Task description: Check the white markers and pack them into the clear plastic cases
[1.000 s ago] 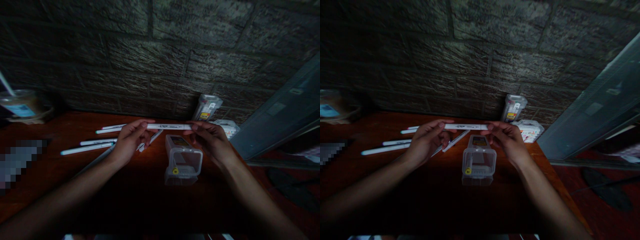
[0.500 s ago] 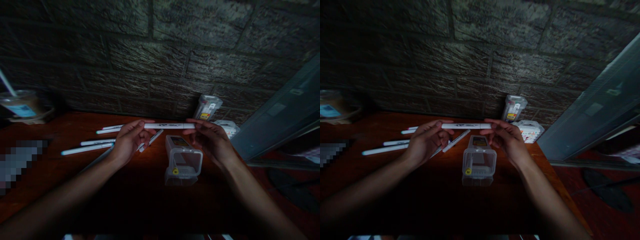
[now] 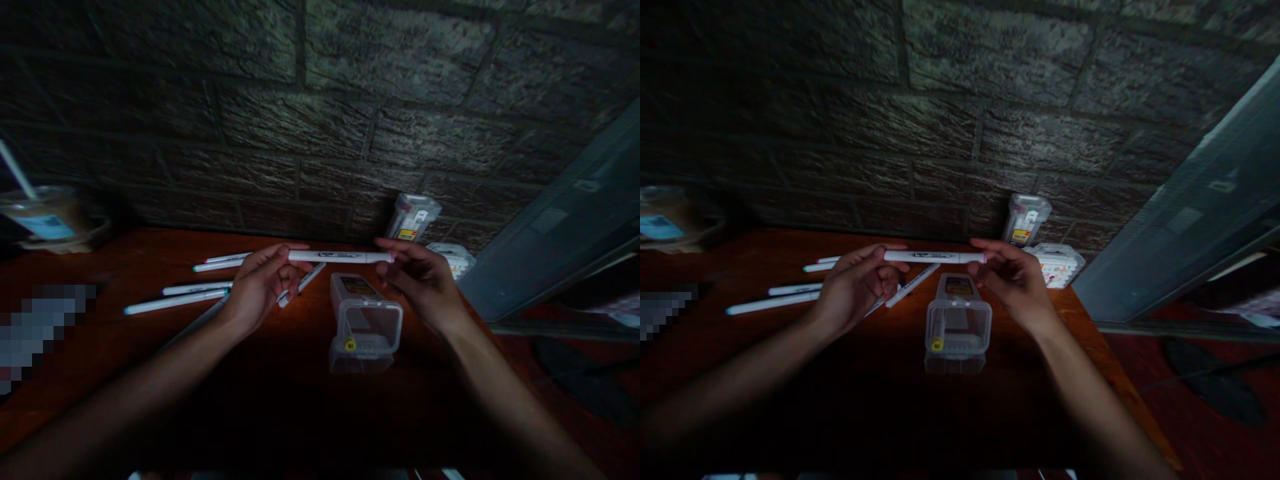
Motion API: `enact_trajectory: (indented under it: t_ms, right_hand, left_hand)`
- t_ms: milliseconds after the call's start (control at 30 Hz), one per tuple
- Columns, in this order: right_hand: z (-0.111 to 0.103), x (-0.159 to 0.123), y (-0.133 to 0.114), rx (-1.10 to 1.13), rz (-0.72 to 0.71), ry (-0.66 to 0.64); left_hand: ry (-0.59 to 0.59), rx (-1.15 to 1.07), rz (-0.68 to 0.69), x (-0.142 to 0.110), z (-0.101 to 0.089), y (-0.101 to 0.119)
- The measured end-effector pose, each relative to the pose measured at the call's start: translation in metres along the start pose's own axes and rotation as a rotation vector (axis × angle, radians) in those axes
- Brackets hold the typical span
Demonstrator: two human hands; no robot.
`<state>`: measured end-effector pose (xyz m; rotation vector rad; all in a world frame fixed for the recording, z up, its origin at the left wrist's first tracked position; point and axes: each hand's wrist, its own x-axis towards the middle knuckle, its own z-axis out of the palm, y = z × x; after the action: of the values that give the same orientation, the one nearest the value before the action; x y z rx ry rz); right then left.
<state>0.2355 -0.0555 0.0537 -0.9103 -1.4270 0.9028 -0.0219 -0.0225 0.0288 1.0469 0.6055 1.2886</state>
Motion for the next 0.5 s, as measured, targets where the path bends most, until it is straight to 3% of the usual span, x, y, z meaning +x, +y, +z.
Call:
enact_trajectory:
  t_ms: [300, 500]
  right_hand:
    - [0.002, -0.005, -0.009, -0.199, -0.12, 0.039]
    - [0.002, -0.006, -0.03, -0.296, -0.161, 0.166]
  left_hand:
    - [-0.028, -0.022, -0.027, -0.002, 0.002, 0.0]
    - [-0.007, -0.019, 0.01, 0.005, -0.004, -0.003]
